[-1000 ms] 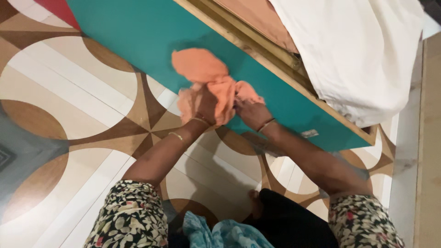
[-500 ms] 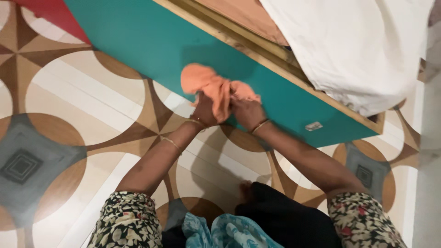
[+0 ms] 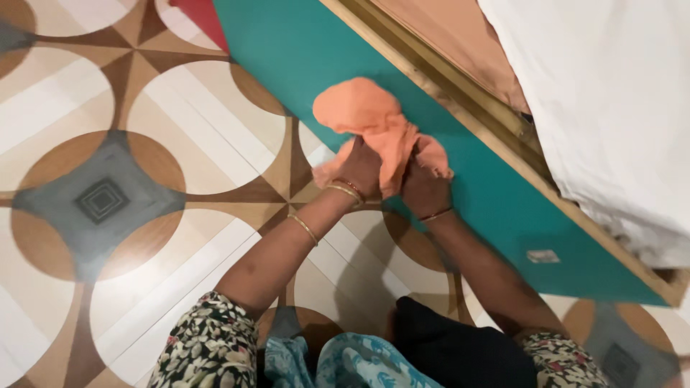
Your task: The person wipes the side of a wooden bed frame using an orange cloth. They move along the length of the frame, cleaning both teal and red painted sections.
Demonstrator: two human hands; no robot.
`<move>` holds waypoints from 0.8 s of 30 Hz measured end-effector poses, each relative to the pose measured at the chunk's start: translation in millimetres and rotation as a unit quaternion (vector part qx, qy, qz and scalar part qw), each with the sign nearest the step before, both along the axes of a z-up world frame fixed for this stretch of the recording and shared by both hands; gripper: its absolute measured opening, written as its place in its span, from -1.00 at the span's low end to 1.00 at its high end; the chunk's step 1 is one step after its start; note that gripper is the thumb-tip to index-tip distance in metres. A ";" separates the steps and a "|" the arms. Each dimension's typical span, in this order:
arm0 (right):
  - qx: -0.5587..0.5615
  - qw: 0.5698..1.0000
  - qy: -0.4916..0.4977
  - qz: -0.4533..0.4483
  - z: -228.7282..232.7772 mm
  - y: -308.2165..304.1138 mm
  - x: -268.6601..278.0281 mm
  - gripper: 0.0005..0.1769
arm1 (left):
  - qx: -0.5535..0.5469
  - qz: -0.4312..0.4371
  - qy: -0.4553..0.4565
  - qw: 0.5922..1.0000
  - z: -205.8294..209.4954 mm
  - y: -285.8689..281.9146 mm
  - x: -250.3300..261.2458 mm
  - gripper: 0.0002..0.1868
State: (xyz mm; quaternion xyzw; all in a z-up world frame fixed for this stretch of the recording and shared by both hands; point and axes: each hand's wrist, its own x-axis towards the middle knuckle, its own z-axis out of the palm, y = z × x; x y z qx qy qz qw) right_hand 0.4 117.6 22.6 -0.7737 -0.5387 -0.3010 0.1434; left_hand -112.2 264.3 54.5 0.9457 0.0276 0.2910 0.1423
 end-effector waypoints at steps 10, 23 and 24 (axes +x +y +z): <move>0.045 0.992 0.084 0.081 -21.0 9.8 -8.3 -0.74 | -0.020 -0.003 -0.027 0.999 -13.9 -15.0 17.2 -0.42; 0.046 0.982 0.149 0.106 28.3 -12.2 1.0 -0.79 | 0.017 -0.078 0.052 0.995 -16.5 -28.7 67.8 -0.48; 0.045 0.982 0.150 0.106 29.7 -13.5 0.3 -0.80 | 0.022 -0.080 0.058 0.995 -15.1 -24.3 64.3 -0.48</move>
